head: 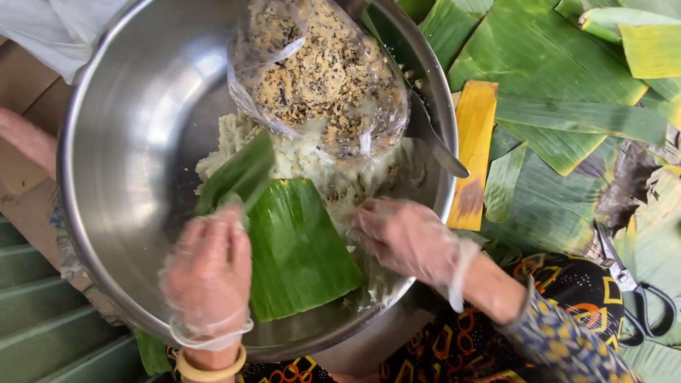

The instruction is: Preparing and wrapping food portions in banana leaves by portioning dough and adding filling.

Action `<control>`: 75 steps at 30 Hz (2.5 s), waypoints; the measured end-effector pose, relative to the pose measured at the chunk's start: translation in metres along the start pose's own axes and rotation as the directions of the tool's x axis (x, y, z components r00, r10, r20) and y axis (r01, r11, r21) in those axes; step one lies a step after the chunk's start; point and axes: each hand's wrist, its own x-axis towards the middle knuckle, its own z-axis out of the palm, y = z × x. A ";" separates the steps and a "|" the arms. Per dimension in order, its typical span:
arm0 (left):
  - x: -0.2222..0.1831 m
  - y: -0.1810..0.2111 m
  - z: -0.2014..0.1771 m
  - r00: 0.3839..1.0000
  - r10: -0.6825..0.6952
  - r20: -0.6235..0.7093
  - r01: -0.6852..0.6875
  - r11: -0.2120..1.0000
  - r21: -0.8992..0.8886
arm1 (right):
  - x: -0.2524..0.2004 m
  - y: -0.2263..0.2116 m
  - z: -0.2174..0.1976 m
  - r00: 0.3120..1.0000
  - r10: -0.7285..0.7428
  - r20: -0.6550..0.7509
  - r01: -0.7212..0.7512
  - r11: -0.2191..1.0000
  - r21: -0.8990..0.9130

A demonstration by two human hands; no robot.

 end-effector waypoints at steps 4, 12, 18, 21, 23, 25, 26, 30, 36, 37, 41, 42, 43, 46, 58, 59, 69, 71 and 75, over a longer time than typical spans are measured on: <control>0.036 0.005 -0.011 0.884 -0.066 -0.463 -0.095 0.944 -0.315 | 0.036 0.035 0.016 0.857 0.412 0.309 -0.374 0.910 -0.177; 0.027 0.021 0.040 0.996 0.085 0.009 -0.081 0.971 -0.223 | 0.057 0.053 0.032 0.739 0.629 0.239 -0.546 0.768 -0.335; -0.032 0.005 0.042 0.964 0.115 0.241 -0.051 0.965 -0.256 | 0.031 0.088 0.069 0.331 0.484 0.810 0.631 0.525 -0.571; -0.021 -0.005 0.035 0.984 0.114 0.140 -0.083 0.974 -0.209 | 0.022 0.072 0.076 0.607 0.584 0.539 -0.209 0.772 -0.600; 0.008 -0.006 0.023 0.998 0.044 -0.040 -0.054 0.949 -0.311 | 0.024 0.053 0.075 0.465 0.672 0.575 -0.192 0.712 -0.676; 0.044 -0.011 0.029 0.997 -0.067 -0.039 0.047 0.920 -0.388 | 0.016 0.044 0.076 0.549 0.639 0.539 -0.130 0.702 -0.700; 0.062 -0.013 0.033 0.983 -0.181 -0.023 0.150 0.874 -0.462 | 0.011 0.039 0.077 0.623 0.594 0.509 -0.066 0.688 -0.722; 0.105 -0.038 0.058 0.883 -0.364 0.295 0.463 0.777 -0.427 | 0.027 0.038 0.082 0.498 0.832 0.243 -0.718 0.553 -0.422; 0.071 -0.087 0.078 0.603 -0.781 -0.163 0.279 0.398 -0.874 | 0.047 0.002 0.061 0.765 0.606 0.218 -0.644 0.727 0.240; 0.064 -0.096 0.082 0.536 -0.835 -0.125 0.237 0.291 -0.927 | 0.054 -0.008 0.057 0.683 0.641 0.351 -0.729 0.622 0.285; 0.036 -0.111 0.098 0.426 -0.903 -0.061 0.140 0.133 -0.981 | 0.072 -0.035 0.050 0.709 0.624 0.330 -0.694 0.530 0.487; 0.043 -0.101 0.082 0.423 -0.904 -0.060 0.145 0.133 -0.980 | 0.073 -0.034 0.045 0.707 0.623 0.335 -0.696 0.528 0.486; 0.050 -0.091 0.067 0.389 -0.919 -0.055 0.099 0.102 -0.990 | 0.074 -0.032 0.041 0.751 0.592 0.291 -0.648 0.578 0.496; 0.047 -0.090 0.063 0.356 -0.933 -0.053 0.023 0.066 -0.998 | 0.093 -0.028 0.025 0.851 0.492 0.183 -0.510 0.695 0.507; 0.045 -0.077 0.054 0.440 -0.898 0.016 0.057 0.010 -0.998 | 0.107 0.025 0.068 0.951 0.207 0.229 -0.198 0.978 -0.064; 0.046 -0.072 0.052 0.522 -0.851 -0.053 0.011 0.068 -0.998 | 0.093 0.031 0.076 0.882 0.300 0.363 -0.208 0.940 -0.270; 0.038 -0.031 0.059 0.671 -0.706 -0.226 0.273 0.519 -0.810 | -0.026 0.030 0.116 0.808 0.355 0.470 0.021 0.780 -0.625; 0.042 -0.020 0.048 0.716 -0.523 -0.461 0.084 0.721 -0.687 | -0.028 0.028 0.106 0.829 0.348 0.437 -0.023 0.802 -0.596; 0.057 0.020 0.030 0.738 -0.370 -0.565 -0.116 0.755 -0.646 | -0.001 0.055 0.060 0.833 0.359 0.422 -0.082 0.833 -0.547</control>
